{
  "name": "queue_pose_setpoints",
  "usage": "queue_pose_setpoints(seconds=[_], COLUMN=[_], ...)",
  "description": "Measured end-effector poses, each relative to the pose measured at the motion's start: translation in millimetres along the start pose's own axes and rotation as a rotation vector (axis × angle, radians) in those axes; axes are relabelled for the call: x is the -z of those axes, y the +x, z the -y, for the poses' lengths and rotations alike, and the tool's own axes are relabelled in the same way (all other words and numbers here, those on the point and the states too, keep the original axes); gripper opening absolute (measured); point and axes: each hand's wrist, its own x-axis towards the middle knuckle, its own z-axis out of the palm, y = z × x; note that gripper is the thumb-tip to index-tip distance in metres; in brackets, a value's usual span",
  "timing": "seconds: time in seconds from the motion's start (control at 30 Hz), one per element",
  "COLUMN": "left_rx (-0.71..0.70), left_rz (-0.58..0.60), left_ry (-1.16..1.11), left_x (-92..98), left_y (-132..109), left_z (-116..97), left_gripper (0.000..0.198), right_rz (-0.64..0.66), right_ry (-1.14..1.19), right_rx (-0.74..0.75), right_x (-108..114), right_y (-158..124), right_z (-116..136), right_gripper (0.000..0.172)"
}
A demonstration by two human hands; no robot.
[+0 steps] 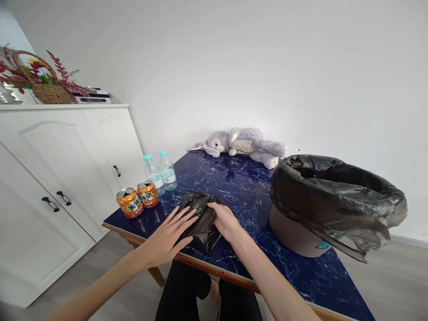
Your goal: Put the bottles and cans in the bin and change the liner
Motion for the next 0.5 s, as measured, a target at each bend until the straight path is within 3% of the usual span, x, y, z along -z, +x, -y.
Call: queue_pose_setpoints(seconds=[0.1, 0.23, 0.33, 0.5], left_rx=[0.02, -0.001, -0.025, 0.003], left_rz=[0.021, 0.056, 0.069, 0.129], left_ry=[-0.039, -0.053, -0.081, -0.175], left_x=[-12.3, -22.3, -26.9, -24.5], left_y=[3, 13, 19, 8], left_z=[9, 14, 21, 42], left_gripper=[0.061, 0.057, 0.058, 0.068], right_rz=[-0.073, 0.036, 0.102, 0.155], right_ry=[-0.163, -0.822, -1.146, -1.221], right_rx=[0.181, 0.593, 0.489, 0.405], right_x=[2, -13, -16, 5], right_y=[-15, -32, -19, 2], right_z=[4, -5, -22, -35], right_gripper=[0.063, 0.064, 0.068, 0.067])
